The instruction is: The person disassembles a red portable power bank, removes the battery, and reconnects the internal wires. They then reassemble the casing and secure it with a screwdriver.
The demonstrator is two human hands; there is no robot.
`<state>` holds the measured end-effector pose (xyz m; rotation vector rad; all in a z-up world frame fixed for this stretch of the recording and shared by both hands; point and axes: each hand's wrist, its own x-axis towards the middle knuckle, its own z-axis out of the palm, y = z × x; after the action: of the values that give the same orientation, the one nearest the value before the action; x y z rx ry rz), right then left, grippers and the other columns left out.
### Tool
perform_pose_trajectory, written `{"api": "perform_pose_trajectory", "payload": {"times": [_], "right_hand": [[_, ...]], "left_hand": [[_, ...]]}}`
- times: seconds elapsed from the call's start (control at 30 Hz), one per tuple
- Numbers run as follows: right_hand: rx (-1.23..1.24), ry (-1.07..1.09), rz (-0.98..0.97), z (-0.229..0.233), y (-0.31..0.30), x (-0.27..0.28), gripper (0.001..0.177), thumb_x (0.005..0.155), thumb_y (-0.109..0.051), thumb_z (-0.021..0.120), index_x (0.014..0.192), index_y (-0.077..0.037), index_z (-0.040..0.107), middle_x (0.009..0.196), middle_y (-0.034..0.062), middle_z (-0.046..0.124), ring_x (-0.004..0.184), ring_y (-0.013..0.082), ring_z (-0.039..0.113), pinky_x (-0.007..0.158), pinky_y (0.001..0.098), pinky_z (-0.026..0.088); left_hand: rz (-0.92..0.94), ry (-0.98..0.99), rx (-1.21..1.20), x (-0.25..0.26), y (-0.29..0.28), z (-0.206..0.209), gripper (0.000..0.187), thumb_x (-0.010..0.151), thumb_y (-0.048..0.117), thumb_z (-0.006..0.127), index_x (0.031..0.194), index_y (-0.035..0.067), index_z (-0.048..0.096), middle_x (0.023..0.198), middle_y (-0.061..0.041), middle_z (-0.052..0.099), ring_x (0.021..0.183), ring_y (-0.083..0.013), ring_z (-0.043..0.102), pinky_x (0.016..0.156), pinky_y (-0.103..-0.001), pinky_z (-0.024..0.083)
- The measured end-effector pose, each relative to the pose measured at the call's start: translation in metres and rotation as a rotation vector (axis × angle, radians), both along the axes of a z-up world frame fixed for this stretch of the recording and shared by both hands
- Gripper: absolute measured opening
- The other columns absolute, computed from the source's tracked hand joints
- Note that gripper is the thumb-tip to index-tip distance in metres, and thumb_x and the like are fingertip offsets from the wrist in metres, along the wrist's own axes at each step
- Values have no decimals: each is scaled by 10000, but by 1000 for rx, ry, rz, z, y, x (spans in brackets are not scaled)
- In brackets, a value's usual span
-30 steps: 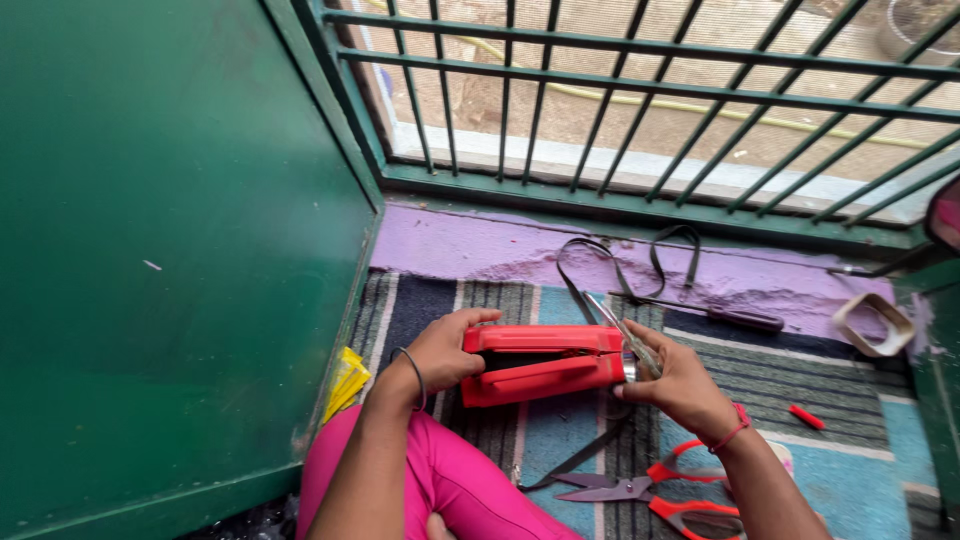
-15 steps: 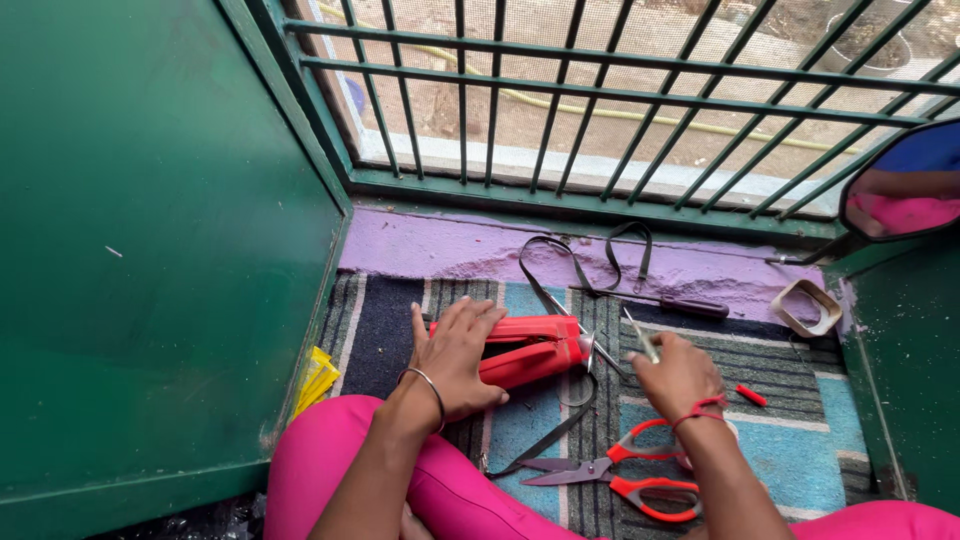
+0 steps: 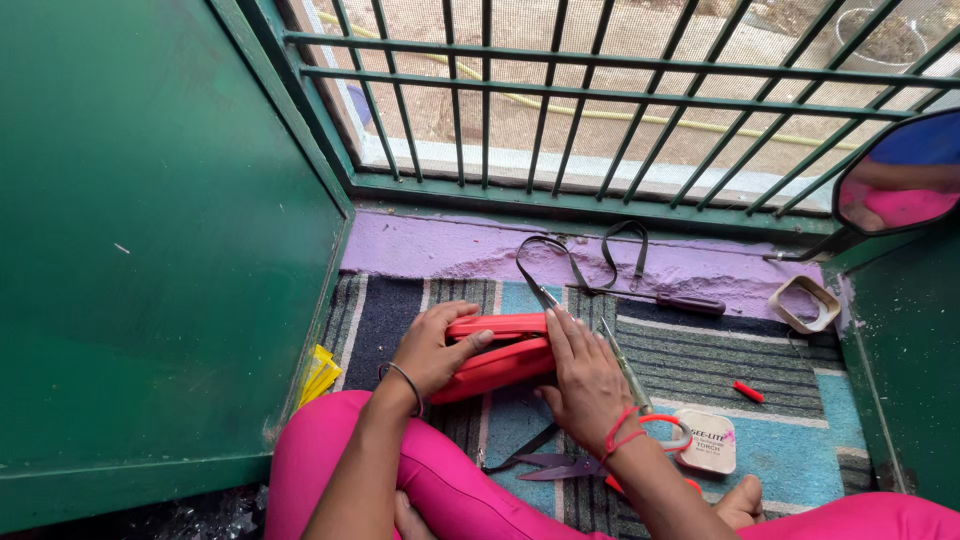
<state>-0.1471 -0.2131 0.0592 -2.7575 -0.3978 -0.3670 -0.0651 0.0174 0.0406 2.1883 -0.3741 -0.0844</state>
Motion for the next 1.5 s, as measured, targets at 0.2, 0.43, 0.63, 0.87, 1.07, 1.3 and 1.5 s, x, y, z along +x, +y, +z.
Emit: {"api": "perform_pose_trajectory", "payload": {"times": [0.2,0.43,0.63,0.87,1.07,1.3,1.5], "right_hand": [[27,-77,-70,-6,-7,-15,572,686,-172,834,1215,-60,645,1241,117,665,1106,298,678,1046,475,440],[135,153,-5,7,-9,-11,352,664,-130,800,946,-54,602,936,126,650,927,336,653,836,442,497],[131,92,21,8,-11,-13,302,653,-127,789,873,-74,589,848,117,652,871,344,646,857,454,492],[221,171,-82,0,-18,-12,284,655,-129,794,883,-99,628,837,83,685,849,324,662,822,436,500],[215,95,-89,-5,-14,-9,335,620,-133,816,895,-84,632,925,111,670,966,336,636,849,441,482],[-108,48,-14,-8,-12,-15,146,686,-68,702,806,-108,627,946,77,687,1164,312,595,1087,544,343],[-190,92,50,-7,-14,-22,94,719,-65,659,809,-89,657,1002,116,680,1313,344,518,1090,558,320]], "left_hand": [[33,199,-104,21,0,-11,490,839,502,744,1098,88,772,948,-136,786,882,-261,758,799,-362,567],[154,181,-33,30,-2,-20,523,813,632,690,1041,171,783,907,-103,788,858,-269,752,766,-393,549],[121,237,-5,32,-3,-27,574,842,685,652,1000,146,773,838,-112,768,792,-258,749,728,-399,559],[16,380,-274,23,-2,-27,463,868,508,725,1031,79,787,837,-64,770,756,-120,678,695,-324,558],[-2,360,-122,10,3,-24,439,874,466,727,1083,84,780,844,-72,776,786,-133,702,733,-315,565],[163,212,-181,30,-4,-35,486,881,519,686,1032,64,763,887,-105,782,820,-200,743,753,-361,558],[293,303,22,54,-5,-60,607,926,622,621,953,30,756,865,-176,755,838,-328,727,791,-429,539]]}}
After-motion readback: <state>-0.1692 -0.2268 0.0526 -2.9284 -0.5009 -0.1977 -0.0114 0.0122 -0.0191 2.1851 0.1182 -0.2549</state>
